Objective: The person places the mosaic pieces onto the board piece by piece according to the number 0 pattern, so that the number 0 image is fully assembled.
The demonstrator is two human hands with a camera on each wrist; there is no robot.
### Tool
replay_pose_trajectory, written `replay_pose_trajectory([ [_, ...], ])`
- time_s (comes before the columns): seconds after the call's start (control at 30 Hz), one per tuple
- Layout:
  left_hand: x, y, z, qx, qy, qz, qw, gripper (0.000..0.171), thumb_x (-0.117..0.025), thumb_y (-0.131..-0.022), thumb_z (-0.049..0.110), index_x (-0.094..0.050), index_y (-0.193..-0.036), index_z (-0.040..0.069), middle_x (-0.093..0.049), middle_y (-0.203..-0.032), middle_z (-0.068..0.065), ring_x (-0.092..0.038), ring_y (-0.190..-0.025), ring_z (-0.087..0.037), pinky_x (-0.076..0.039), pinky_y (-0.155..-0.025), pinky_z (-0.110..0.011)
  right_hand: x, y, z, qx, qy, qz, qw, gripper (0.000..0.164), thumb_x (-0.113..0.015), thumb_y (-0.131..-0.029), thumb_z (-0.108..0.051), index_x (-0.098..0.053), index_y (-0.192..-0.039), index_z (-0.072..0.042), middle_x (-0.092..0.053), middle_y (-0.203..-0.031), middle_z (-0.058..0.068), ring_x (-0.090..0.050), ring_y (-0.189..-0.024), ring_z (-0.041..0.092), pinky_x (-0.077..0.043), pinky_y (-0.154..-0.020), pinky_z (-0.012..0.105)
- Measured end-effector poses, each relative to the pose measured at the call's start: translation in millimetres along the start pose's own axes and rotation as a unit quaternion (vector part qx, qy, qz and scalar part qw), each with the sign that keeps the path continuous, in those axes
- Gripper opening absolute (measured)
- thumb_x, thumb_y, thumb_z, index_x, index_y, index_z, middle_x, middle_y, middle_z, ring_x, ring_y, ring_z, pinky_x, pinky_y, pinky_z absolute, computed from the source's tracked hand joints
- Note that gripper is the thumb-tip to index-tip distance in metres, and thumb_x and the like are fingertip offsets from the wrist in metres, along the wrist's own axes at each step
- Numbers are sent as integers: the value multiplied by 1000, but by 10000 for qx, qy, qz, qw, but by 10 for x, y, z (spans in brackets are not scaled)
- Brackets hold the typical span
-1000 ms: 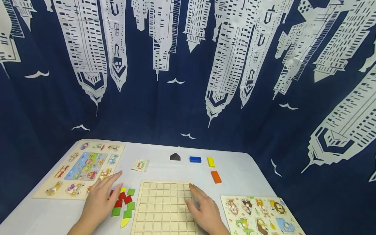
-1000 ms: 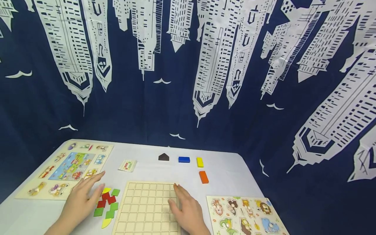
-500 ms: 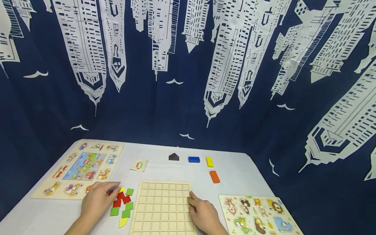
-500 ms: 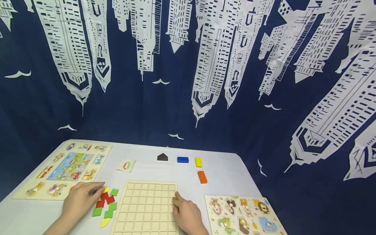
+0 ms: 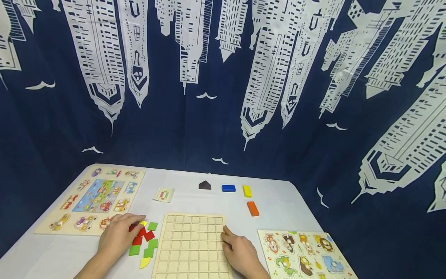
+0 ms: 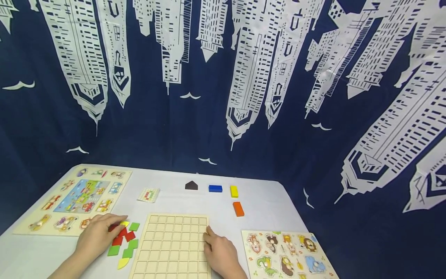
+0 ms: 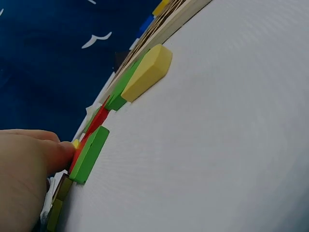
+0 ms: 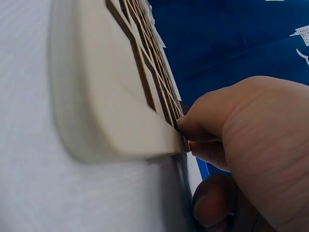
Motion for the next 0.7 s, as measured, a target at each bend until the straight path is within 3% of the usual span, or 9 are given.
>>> replay_pose_trajectory([
  [0.13,-11,7,9,-26,110,-103,9999,36,-88,-81,17,-79,-115,20,-72,-106,-2,-63,-100,-27,-54,-81,-47,-15,7,5,34,34,14,10000,35,-69,-95,-15,-72,-128,-5,-62,-142,13,-69,-118,32,-58,-91,51],
  [0.4,16,4,4,56,152,-94,9998,34,-87,-82,20,-80,-115,21,-67,-96,3,-56,-88,-17,-40,-64,-27,-3,7,2,42,-11,23,10000,35,-69,-95,-14,-71,-128,-4,-62,-143,13,-69,-118,32,-57,-92,52],
  [0.57,30,-2,1,100,176,-20,9998,24,-84,-85,20,-80,-109,22,-65,-91,5,-53,-82,-13,-38,-61,-26,-20,4,11,-22,-20,-34,10000,35,-67,-96,-15,-71,-129,-5,-61,-144,12,-68,-119,32,-56,-93,51],
  [0.7,72,-11,-9,357,386,134,9985,11,-81,-87,23,-78,-98,24,-65,-83,10,-55,-78,-11,-42,-63,-28,-25,0,13,-57,-42,-48,10000,35,-67,-96,-16,-71,-129,-5,-60,-144,12,-67,-121,31,-56,-94,51],
])
Point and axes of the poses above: each hand's wrist, its own y-axis away from the middle knuckle, its own x-axis out of the back of the hand, z = x × y, the point moved 8 cm from there along -y, towards the middle knuckle
